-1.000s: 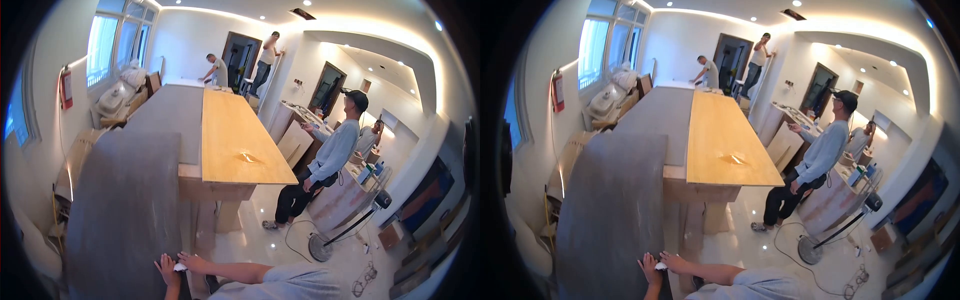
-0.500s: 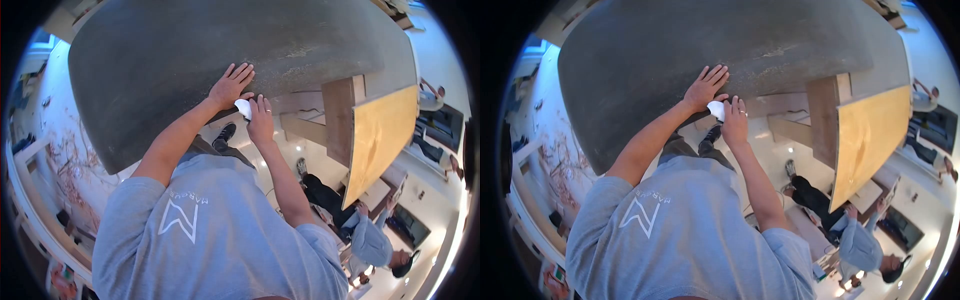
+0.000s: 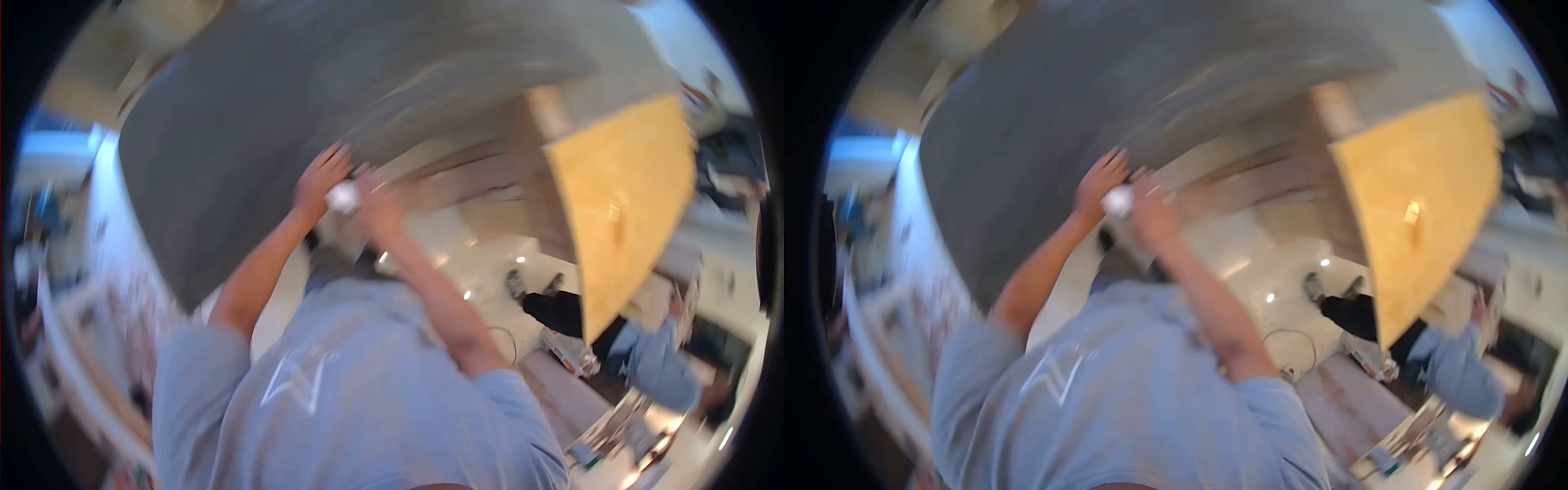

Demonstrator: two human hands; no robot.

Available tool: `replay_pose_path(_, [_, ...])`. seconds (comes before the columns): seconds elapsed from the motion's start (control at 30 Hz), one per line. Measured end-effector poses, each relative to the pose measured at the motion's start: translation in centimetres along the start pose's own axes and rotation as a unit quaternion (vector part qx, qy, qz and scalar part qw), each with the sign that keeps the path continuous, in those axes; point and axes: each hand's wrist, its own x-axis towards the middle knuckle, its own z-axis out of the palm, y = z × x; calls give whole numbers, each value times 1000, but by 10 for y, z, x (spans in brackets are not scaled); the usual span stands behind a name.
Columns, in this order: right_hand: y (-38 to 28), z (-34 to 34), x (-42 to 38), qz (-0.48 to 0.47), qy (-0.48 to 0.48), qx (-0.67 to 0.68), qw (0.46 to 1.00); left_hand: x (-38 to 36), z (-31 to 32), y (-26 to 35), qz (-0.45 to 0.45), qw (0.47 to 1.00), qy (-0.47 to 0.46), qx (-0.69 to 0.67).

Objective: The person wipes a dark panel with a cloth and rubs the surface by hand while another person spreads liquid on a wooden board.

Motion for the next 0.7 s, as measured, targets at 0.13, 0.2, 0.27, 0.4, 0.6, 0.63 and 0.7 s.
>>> replay_pose_path(0.13, [30,38,10,-7,42,6,999,-11,53,-50,-69,997,30,-6])
replay_pose_path(0.2, [24,44,19,-49,3,-7,999,20,27,-40,-78,995,38,53])
replay_pose_path(0.27, [14,32,11,-68,-37,-46,996,44,0,-17,-134,983,-74,99])
replay_pose_path(0.4, [8,37,17,-32,-18,-61,997,48,18,-26,-128,979,-111,115])
replay_pose_path(0.6, [-15,49,8,39,10,-76,996,7,21,-36,-56,989,-112,80])
replay_pose_path(0.63, [-16,53,7,40,21,-73,996,1,18,-38,-38,990,-113,78])
replay_pose_path(0.7, [-21,60,9,60,46,-73,995,-3,11,-44,-3,991,-116,69])
